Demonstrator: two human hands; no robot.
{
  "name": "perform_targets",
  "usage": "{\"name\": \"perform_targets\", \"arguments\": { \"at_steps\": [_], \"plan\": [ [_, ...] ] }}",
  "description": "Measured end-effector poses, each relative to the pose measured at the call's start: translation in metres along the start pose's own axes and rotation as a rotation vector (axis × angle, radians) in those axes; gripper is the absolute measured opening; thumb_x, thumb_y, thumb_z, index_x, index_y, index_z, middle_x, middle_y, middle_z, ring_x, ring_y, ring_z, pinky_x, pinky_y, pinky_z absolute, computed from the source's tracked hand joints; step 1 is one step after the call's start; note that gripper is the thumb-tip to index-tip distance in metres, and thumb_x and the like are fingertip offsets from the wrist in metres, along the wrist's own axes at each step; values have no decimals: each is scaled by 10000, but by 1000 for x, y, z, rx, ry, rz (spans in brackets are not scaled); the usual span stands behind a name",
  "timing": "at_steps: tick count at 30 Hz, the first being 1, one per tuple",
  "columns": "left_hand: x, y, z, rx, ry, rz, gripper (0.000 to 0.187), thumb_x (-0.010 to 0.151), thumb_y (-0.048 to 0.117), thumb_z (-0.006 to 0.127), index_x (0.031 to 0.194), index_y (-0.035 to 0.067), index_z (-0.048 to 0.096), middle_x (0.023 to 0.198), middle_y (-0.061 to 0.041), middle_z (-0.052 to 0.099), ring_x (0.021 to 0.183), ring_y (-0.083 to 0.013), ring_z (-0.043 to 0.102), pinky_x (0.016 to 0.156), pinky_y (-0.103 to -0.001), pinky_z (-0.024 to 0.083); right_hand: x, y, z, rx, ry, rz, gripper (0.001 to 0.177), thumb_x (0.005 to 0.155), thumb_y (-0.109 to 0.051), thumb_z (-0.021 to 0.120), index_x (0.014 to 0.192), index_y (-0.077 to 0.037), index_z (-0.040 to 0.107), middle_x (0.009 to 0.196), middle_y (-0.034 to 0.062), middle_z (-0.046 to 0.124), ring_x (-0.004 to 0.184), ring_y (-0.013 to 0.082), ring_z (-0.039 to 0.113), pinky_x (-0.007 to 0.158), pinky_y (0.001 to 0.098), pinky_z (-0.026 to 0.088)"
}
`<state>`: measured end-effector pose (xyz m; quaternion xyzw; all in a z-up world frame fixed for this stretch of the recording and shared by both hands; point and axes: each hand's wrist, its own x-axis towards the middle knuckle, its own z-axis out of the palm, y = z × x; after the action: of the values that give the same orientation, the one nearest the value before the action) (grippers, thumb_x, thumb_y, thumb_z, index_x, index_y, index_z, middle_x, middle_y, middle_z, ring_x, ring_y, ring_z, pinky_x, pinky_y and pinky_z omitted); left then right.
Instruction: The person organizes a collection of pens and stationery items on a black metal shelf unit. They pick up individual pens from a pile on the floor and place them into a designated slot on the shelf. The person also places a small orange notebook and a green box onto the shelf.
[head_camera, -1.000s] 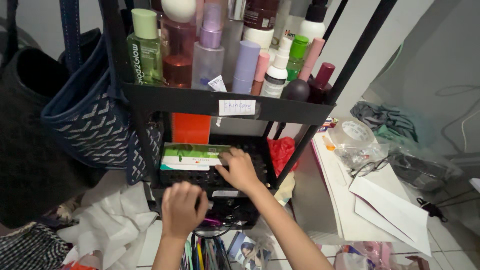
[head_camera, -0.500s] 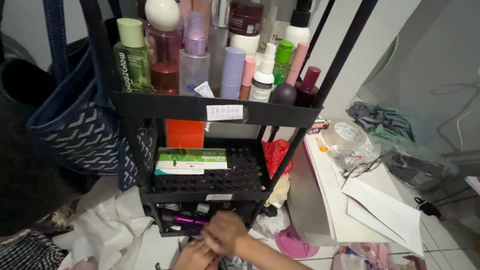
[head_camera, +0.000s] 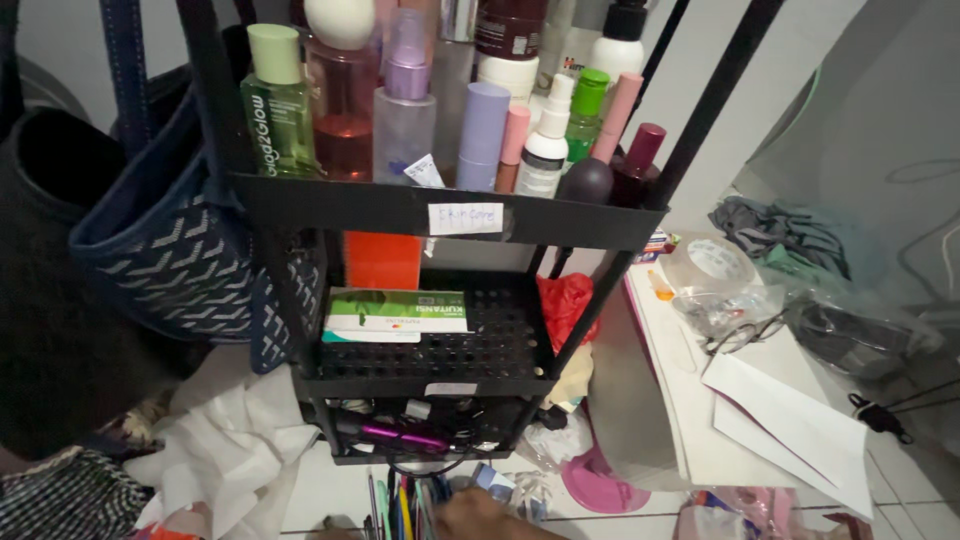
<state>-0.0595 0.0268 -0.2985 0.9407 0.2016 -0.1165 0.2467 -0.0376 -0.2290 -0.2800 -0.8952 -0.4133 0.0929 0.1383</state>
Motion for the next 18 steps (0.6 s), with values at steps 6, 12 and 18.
{"name": "perform_targets", "arguments": {
  "at_steps": [6,12,18],
  "plan": [
    [2,-2,10,-82,85,15,323,879,419,584,997,140,697,885,-182,740,870,-387,734,820,-524,575,14,0,-18,95,-5,177,222,949,-323,644,968,-118,726,835,195,711,800,391,703,768,498,564],
    [2,2,20,-133,169,59,377,923,438,535,1035,100,659,894,-218,734,878,-419,731,813,-547,571,22,6,-37,-4,-26,261,205,895,-275,638,947,-94,718,889,217,717,873,419,689,790,529,548],
    [-1,10,22,-212,208,132,449,942,473,512,1085,63,625,903,-252,730,891,-458,720,819,-573,556,11,28,-63,92,110,347,235,933,-331,621,960,-112,702,903,176,735,862,385,707,771,488,557]
  ]
}}
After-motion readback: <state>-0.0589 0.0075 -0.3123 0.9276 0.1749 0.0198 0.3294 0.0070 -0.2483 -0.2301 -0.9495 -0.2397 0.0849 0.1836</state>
